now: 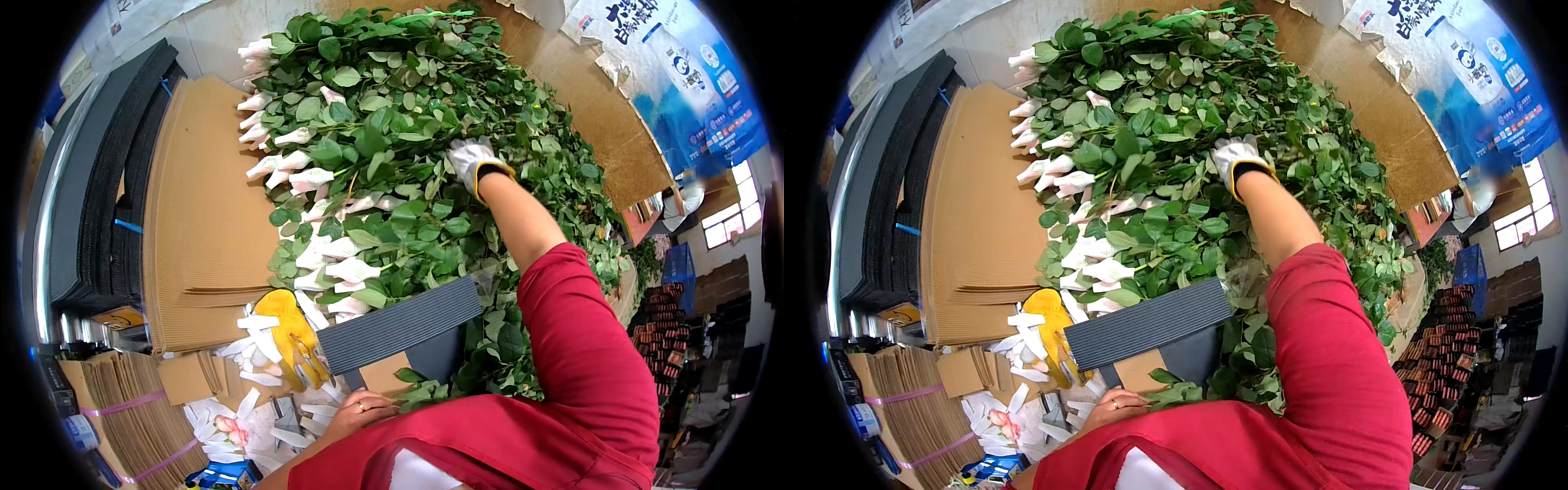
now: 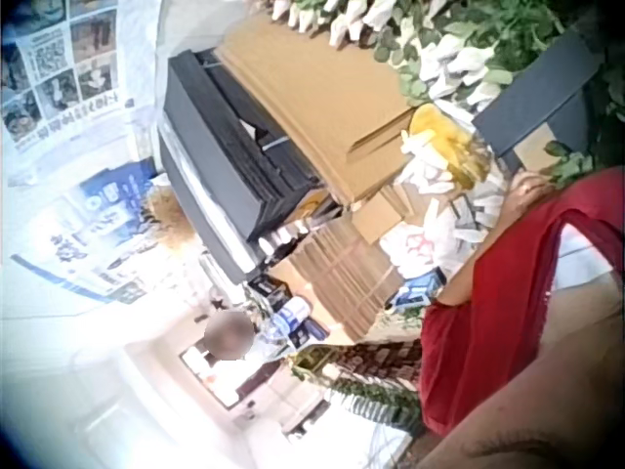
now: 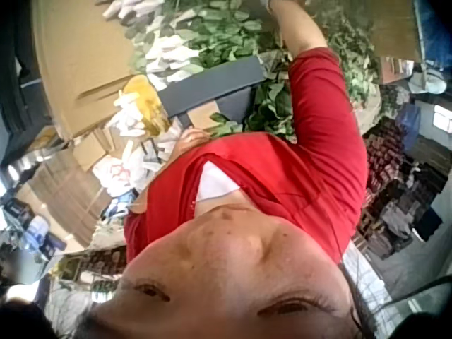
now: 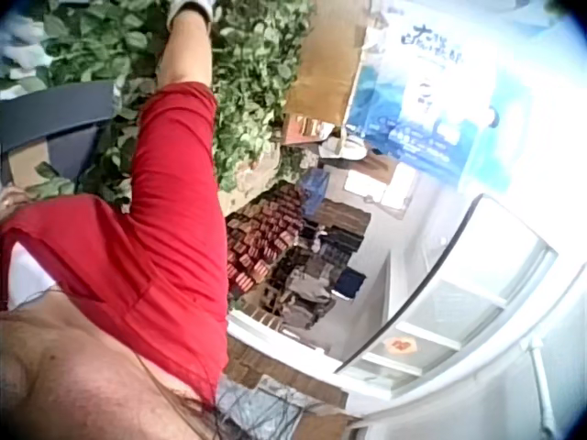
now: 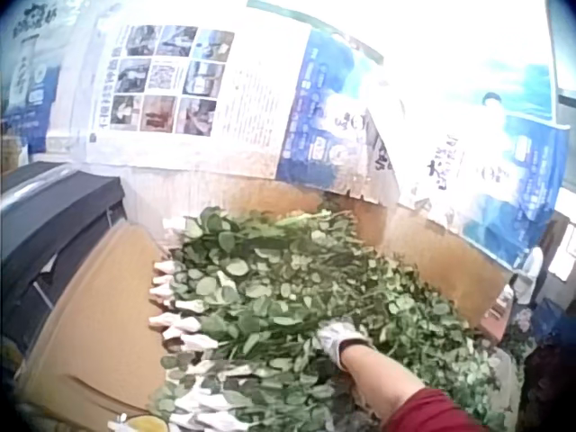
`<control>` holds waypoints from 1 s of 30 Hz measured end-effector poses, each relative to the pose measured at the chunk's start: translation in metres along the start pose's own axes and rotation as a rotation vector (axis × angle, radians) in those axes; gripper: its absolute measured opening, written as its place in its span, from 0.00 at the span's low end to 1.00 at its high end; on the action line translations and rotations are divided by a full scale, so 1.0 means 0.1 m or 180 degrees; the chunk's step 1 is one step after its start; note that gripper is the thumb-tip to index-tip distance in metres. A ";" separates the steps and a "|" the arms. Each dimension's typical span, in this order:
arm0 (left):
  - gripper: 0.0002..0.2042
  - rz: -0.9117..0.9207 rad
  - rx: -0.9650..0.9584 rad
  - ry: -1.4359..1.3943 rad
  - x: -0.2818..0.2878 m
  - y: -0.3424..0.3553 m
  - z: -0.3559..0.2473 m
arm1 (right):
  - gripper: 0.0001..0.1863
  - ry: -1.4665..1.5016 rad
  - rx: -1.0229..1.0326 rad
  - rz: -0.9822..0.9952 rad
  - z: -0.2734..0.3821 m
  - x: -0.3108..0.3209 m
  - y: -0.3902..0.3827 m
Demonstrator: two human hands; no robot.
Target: The person arranges artificial pink flowers and green leaves into a black rectangular container. They then place the container into a clear plastic bag and set it aside. The person repeats this process with a brown corrugated cardboard container.
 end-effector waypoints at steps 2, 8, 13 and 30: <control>0.17 -0.0009 0.0082 -0.0051 0.02 -0.01 -0.03 | 0.16 0.0055 0.0032 0.0420 0.07 0.14 -0.02; 0.20 -0.0046 -0.0368 0.0082 0.03 -0.05 0.03 | 0.13 -0.0041 0.0438 0.0522 0.25 -0.21 -0.37; 0.21 -0.0175 0.0740 -0.0203 0.13 -0.02 -0.11 | 0.27 0.1258 0.0240 -0.0264 -0.88 1.13 -0.74; 0.22 -0.0320 0.0793 0.0452 0.07 -0.27 0.02 | 0.31 0.2020 0.1207 -0.0873 -0.38 1.73 -3.70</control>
Point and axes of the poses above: each hand's wrist, its own y-axis towards the middle knuckle, its own x-axis out of the back of the hand, z = x × y, the point moved 7 cm from there along y, towards the middle knuckle, and after that the axes turned 4 degrees about -y, right-handed, at the moved point
